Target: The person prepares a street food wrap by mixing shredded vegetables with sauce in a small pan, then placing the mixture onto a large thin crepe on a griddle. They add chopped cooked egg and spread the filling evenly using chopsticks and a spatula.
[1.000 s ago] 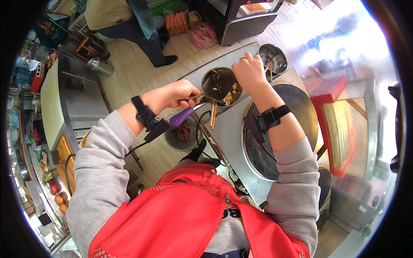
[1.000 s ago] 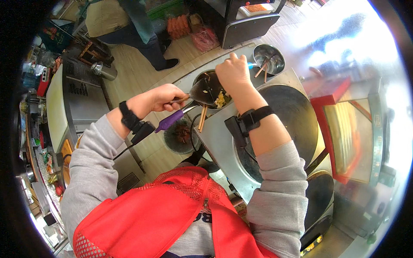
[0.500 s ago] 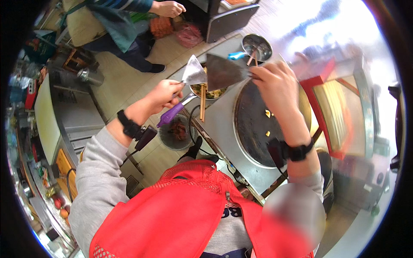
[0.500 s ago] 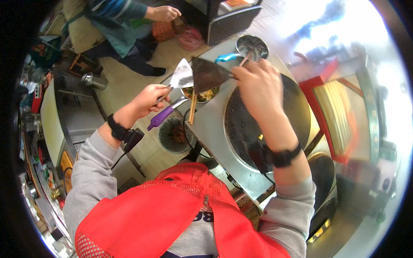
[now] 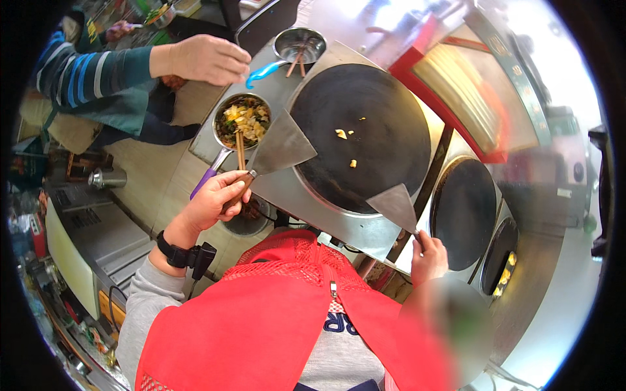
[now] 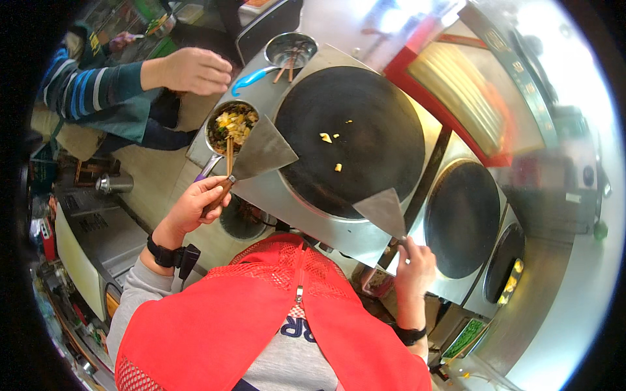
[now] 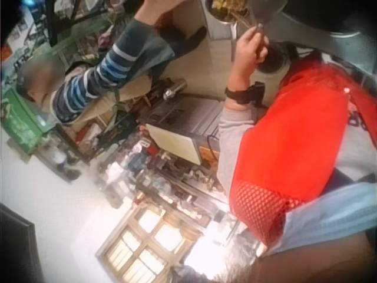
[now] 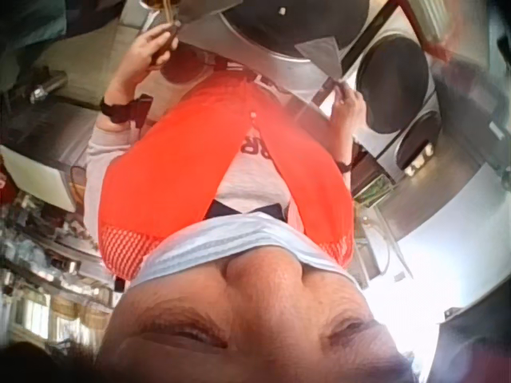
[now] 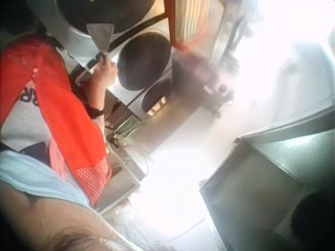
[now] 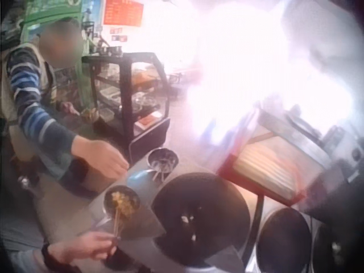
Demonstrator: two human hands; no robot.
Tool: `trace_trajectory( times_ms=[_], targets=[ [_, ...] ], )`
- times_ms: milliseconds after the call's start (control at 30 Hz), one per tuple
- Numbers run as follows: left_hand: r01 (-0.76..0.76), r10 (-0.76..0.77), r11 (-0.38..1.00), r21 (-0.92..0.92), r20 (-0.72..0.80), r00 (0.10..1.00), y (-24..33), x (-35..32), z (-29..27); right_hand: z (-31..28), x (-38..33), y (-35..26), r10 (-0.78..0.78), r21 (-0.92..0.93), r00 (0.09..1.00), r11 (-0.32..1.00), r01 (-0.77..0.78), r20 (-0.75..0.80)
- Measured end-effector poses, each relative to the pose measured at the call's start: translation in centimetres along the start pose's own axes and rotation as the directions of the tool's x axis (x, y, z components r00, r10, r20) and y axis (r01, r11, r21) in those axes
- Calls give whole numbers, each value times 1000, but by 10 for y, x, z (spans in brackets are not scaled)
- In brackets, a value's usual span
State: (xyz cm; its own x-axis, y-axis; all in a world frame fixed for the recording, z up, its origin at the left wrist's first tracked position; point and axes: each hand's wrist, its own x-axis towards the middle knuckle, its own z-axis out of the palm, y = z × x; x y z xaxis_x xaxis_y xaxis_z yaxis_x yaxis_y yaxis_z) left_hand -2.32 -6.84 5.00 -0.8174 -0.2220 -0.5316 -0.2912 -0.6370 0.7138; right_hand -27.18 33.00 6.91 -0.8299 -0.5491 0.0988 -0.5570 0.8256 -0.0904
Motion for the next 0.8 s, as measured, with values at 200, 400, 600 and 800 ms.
trace_trajectory(
  times_ms=[200,400,600,800],
  targets=[
    [-25,26,1000,-17,39,999,-3,19,32,12,55,-91,-146,15,981,989,145,124],
    [-9,7,998,-60,-39,999,-11,13,34,15,128,-128,-144,-2,978,989,146,149],
    [59,-63,994,-96,-34,997,-20,-11,10,-27,114,-10,-87,202,992,977,67,91],
    [152,-159,980,-130,-43,986,-24,-14,0,-27,93,79,-32,142,984,990,7,176]
  ],
)
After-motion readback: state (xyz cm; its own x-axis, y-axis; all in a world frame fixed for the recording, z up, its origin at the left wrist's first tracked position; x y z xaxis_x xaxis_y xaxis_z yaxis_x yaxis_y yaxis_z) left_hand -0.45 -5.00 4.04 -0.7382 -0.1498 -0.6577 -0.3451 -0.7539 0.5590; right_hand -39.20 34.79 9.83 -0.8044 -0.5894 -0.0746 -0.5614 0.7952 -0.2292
